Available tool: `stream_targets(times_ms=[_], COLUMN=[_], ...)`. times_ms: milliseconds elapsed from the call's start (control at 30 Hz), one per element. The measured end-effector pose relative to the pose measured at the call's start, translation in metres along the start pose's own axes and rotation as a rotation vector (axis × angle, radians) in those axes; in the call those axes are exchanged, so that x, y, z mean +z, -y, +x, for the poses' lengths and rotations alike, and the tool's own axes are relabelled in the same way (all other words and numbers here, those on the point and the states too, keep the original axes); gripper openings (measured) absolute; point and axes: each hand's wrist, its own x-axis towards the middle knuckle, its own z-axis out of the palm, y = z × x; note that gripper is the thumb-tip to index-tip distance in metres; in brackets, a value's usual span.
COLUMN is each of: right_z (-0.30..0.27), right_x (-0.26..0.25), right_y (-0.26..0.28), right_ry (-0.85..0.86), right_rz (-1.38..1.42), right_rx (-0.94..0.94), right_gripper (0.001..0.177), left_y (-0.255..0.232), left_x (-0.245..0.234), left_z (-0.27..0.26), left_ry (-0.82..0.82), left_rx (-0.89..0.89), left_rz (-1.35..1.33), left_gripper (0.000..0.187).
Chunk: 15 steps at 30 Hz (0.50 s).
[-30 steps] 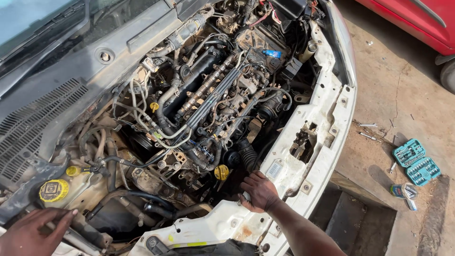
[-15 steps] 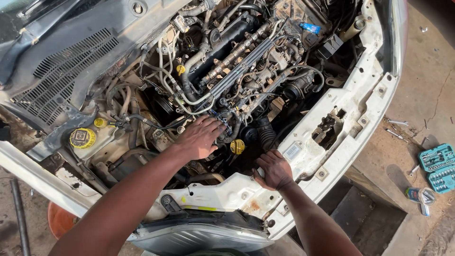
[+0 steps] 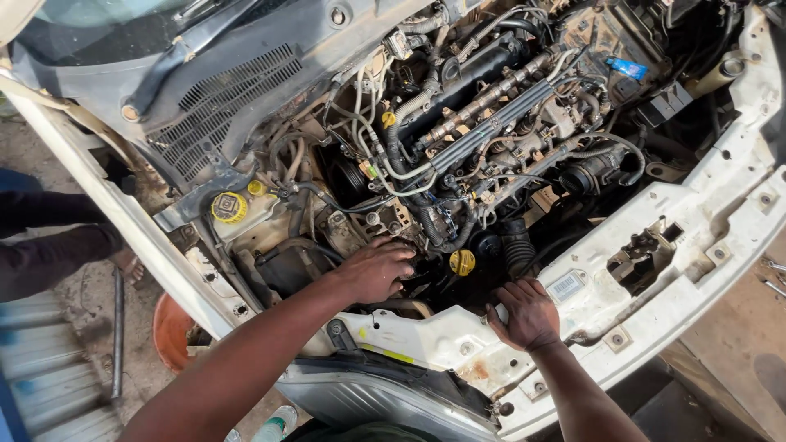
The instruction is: Inspecting and connecting electrical and mechanical components within a vehicle's engine bay.
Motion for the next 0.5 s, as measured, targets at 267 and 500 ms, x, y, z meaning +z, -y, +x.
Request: stream_targets(times_ms=[267, 500], right_z=[-0.005, -0.002], right_x=[0.007, -0.004], right_y=[-0.006, 0.006], right_ry=[-0.008, -0.026], right_rz=[-0.091, -0.109], right_rx=[0.025, 0.01], right_gripper=[0.023, 0.021], left_y=[0.049, 0.027], left_x=[-0.021, 0.022], left_z=[-0.162, -0.196], left_ry=[-0.524, -0.452], left_rx=[-0.499, -0.469], left_rz=[-0.131, 0.06], left_gripper=[0.031, 0.031])
